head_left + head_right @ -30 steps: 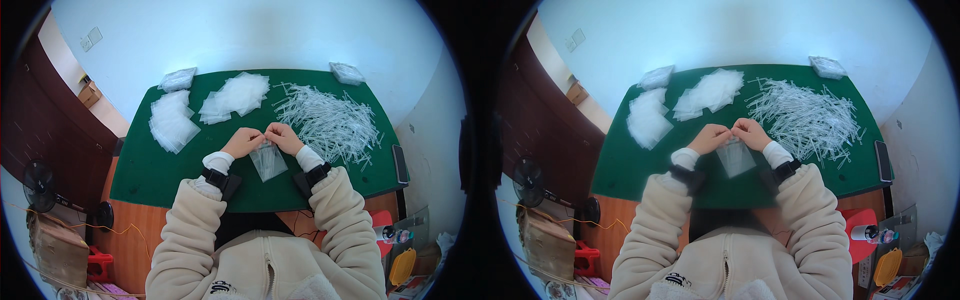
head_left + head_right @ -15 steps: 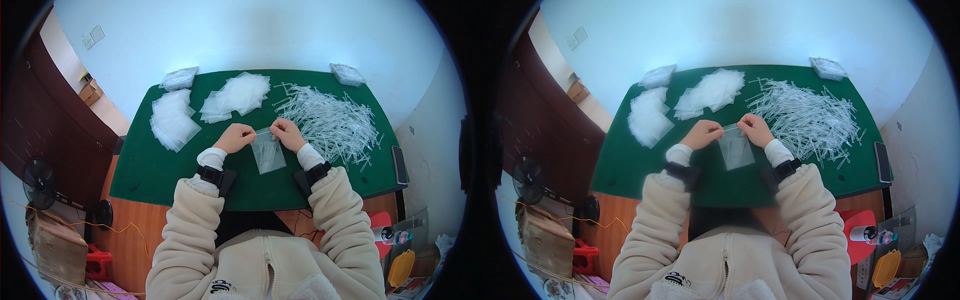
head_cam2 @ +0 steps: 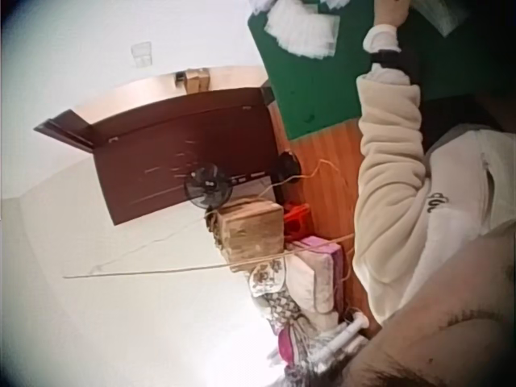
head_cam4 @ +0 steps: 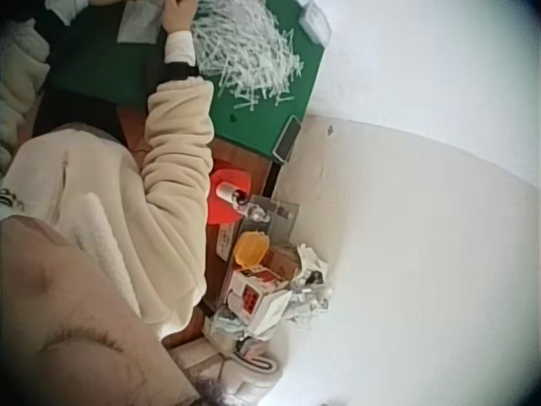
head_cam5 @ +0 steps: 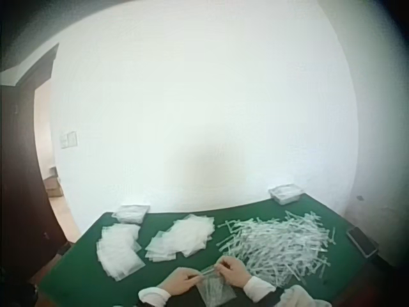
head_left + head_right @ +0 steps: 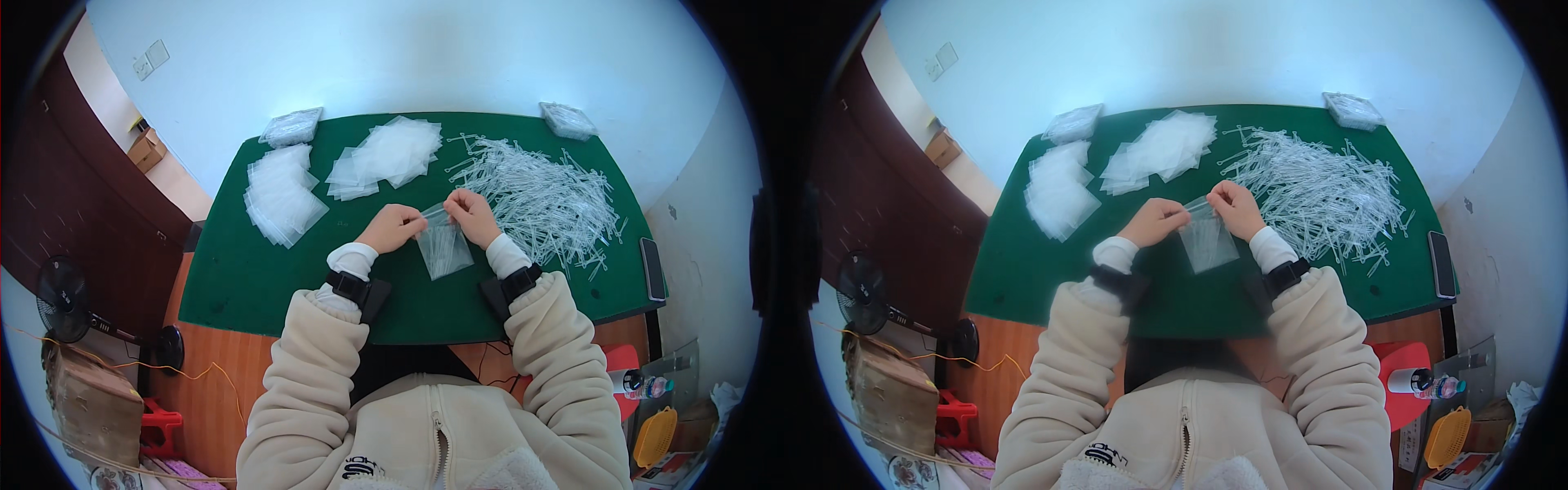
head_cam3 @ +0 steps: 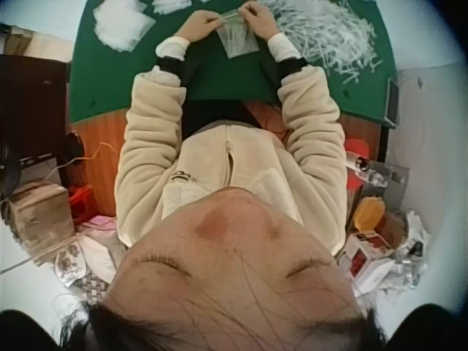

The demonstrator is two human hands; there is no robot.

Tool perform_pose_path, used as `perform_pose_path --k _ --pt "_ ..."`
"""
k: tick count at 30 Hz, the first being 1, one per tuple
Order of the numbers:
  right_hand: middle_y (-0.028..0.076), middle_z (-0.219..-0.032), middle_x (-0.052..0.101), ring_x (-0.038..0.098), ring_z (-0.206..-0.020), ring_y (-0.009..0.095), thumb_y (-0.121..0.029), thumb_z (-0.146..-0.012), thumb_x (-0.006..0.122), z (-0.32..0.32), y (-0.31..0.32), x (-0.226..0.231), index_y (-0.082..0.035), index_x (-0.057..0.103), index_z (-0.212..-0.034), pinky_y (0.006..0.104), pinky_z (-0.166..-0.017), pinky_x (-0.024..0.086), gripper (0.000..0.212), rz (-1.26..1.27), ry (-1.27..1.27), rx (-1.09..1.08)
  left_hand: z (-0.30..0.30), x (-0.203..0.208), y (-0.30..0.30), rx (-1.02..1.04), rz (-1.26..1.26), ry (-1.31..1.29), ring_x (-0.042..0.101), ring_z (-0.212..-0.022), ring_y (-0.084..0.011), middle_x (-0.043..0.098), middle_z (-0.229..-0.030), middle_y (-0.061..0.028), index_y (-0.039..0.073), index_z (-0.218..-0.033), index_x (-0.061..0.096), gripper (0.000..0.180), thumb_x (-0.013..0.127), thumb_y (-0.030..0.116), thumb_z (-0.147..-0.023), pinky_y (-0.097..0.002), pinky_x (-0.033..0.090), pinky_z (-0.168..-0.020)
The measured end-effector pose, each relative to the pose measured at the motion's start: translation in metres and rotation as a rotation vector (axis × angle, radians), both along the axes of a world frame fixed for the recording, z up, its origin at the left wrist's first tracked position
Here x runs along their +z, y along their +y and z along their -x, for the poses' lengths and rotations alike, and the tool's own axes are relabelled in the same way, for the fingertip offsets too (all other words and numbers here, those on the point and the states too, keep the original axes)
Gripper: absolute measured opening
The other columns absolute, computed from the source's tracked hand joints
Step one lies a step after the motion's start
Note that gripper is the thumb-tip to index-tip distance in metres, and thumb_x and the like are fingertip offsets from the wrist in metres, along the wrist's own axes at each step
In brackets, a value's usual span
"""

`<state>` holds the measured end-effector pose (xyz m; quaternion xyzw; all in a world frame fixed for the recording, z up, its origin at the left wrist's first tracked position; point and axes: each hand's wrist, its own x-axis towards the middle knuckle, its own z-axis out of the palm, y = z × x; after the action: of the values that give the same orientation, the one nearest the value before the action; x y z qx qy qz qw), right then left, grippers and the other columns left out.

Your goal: Packaging small white plastic components into clear plastic bags.

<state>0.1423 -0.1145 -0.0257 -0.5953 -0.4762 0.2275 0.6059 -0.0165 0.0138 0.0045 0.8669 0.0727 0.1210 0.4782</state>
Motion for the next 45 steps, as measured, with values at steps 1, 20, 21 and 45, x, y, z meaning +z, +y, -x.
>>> perform_pose_path --k 1,20,21,45 --pt "-0.001 -0.061 0.051 0.049 -0.055 0.006 -0.013 -0.082 0.057 -0.001 0.000 0.000 -0.003 0.051 -0.075 0.0209 -0.051 0.039 0.014 -0.017 0.006 -0.025 0.001 0.000 0.002 0.005 0.034 0.001 0.050 -0.054 -0.0118 0.058 -0.061 -0.0040 -0.001 -0.071 0.060 0.024 0.057 0.022 -0.078 -0.0248 0.041 -0.054" --pt "-0.001 -0.065 0.054 0.050 -0.059 0.005 -0.010 -0.083 0.056 0.005 0.000 -0.005 -0.002 0.055 -0.080 0.0198 -0.056 0.041 0.009 0.160 -0.048 0.268 -0.002 -0.016 0.024 0.324 0.054 -0.187 0.050 -0.055 -0.0087 0.058 -0.063 -0.0024 0.000 -0.077 0.061 0.018 0.059 0.017 -0.081 -0.0230 0.040 -0.052" --pt "-0.001 -0.065 0.054 0.050 -0.059 0.005 -0.010 -0.083 0.056 0.003 0.000 -0.004 -0.002 0.055 -0.080 0.0198 -0.056 0.041 0.009 0.150 -0.042 0.293 -0.003 -0.016 0.028 0.350 0.096 -0.223 0.050 -0.055 -0.0075 0.057 -0.064 -0.0012 0.000 -0.079 0.060 0.017 0.059 0.016 -0.082 -0.0215 0.040 -0.053" --pt "0.003 -0.062 0.057 0.052 -0.056 0.010 -0.013 -0.078 0.059 -0.009 0.004 -0.016 -0.001 0.057 -0.073 0.0239 -0.053 0.043 0.013 0.126 -0.054 0.202 0.158 -0.009 0.095 1.086 -0.395 -0.207 0.058 -0.071 -0.0140 0.060 -0.081 -0.0081 0.001 -0.104 0.057 0.038 0.069 0.015 -0.071 -0.0265 0.047 -0.063"
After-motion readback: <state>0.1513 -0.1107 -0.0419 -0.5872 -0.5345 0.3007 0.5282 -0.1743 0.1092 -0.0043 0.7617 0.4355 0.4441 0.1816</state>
